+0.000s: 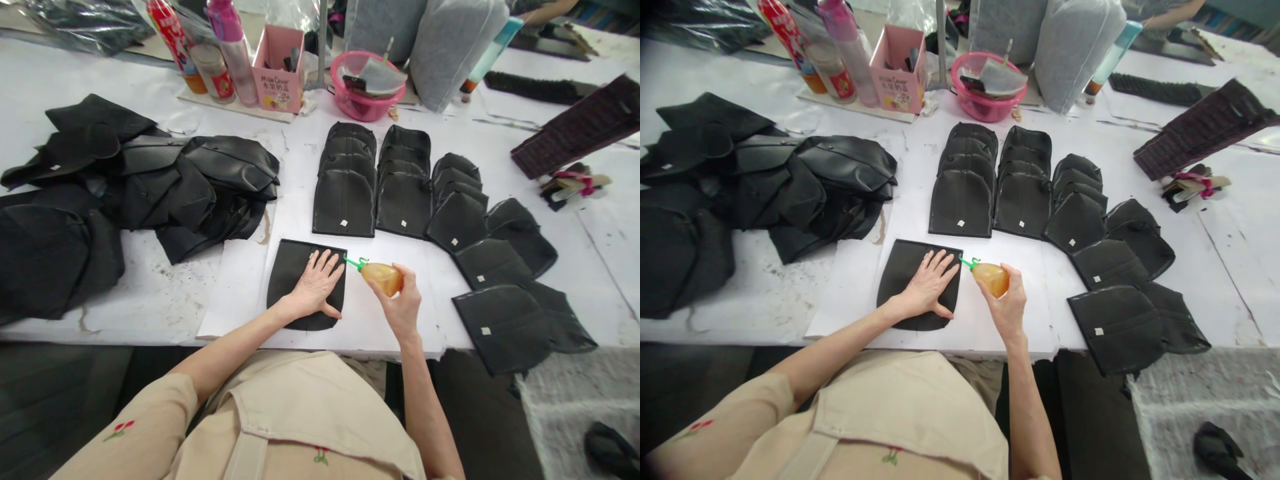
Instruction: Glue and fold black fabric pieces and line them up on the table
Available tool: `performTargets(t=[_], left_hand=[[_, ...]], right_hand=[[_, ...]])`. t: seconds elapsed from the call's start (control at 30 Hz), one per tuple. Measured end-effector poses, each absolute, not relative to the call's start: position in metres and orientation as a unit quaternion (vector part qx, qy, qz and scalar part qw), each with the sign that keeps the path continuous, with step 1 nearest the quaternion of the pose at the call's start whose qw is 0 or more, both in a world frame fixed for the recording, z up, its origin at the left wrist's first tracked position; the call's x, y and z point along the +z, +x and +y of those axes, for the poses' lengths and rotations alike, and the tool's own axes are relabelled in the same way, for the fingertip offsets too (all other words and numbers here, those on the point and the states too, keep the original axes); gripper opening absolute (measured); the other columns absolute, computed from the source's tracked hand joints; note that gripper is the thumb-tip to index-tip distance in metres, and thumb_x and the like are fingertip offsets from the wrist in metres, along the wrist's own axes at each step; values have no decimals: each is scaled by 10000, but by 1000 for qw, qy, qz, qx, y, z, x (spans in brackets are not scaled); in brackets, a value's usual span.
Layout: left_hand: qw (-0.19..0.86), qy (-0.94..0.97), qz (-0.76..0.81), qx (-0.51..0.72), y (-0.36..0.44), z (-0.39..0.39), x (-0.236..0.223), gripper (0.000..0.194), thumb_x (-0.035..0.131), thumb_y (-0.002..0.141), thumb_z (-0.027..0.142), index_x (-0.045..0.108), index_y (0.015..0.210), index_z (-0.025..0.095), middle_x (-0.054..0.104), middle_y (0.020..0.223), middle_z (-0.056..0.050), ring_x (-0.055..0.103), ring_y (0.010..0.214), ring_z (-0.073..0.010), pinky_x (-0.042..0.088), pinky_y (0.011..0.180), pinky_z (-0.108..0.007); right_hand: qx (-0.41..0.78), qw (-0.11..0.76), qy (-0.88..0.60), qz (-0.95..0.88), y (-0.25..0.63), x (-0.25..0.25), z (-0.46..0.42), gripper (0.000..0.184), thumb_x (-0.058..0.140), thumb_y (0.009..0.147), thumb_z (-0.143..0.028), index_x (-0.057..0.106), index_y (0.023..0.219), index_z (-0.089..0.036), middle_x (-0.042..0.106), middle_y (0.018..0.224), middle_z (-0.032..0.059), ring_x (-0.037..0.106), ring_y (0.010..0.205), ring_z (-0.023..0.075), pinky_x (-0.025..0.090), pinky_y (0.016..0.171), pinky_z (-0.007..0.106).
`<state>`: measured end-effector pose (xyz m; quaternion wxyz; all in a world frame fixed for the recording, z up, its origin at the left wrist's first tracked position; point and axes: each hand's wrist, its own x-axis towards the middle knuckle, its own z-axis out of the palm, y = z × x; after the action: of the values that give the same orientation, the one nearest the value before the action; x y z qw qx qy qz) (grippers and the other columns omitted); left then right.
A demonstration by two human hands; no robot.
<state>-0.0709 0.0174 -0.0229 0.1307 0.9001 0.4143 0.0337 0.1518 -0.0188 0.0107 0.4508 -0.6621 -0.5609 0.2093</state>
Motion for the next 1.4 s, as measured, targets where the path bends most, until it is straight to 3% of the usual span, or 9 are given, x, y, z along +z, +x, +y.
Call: performTargets(t=[0.3, 0.5, 0.6, 0.93, 1.4], left_hand=[[132, 900, 414, 24, -70, 18, -17, 1237, 784, 521, 816, 475, 1457, 69, 374, 1559, -274, 267, 1475, -471, 103, 1218, -614], [122, 883, 454, 20, -74, -1, 7, 878, 789, 706, 662, 575, 1359, 116, 512, 1455, -235, 419, 1397, -402, 300, 1155, -522], [130, 877, 461, 29, -78, -11, 9, 810, 768, 738, 658, 602, 1326, 127, 550, 1411, -223, 473, 1346, -384, 360, 1106, -495], [111, 876, 468, 38, -75, -20, -9, 926, 770, 721, 671, 559, 1383, 58, 501, 1452, -261, 410, 1392, -419, 267, 1184, -536], [120, 870, 477, 41, -74, -21, -10, 877, 766, 751, 622, 564, 1387, 53, 487, 1474, -263, 400, 1410, -417, 272, 1192, -546]], right_hand=[[187, 443, -656, -582, 150, 5, -11, 527, 808, 767, -467, 587, 1191, -246, 654, 1128, 56, 627, 1037, 244, 512, 975, 428], [195, 432, -659, -583, 153, 9, -18, 530, 815, 754, -477, 593, 1179, -252, 659, 1114, 46, 632, 1022, 243, 520, 965, 427], [195, 426, -658, -589, 152, 11, -21, 529, 814, 755, -482, 595, 1180, -254, 659, 1108, 45, 631, 1021, 243, 525, 956, 424], [193, 412, -654, -604, 153, 18, -41, 526, 814, 769, -457, 585, 1200, -257, 656, 1125, 55, 630, 1053, 250, 526, 958, 415], [205, 394, -666, -599, 154, 20, -70, 557, 815, 771, -449, 570, 1226, -238, 650, 1122, 64, 645, 1058, 254, 552, 935, 417]])
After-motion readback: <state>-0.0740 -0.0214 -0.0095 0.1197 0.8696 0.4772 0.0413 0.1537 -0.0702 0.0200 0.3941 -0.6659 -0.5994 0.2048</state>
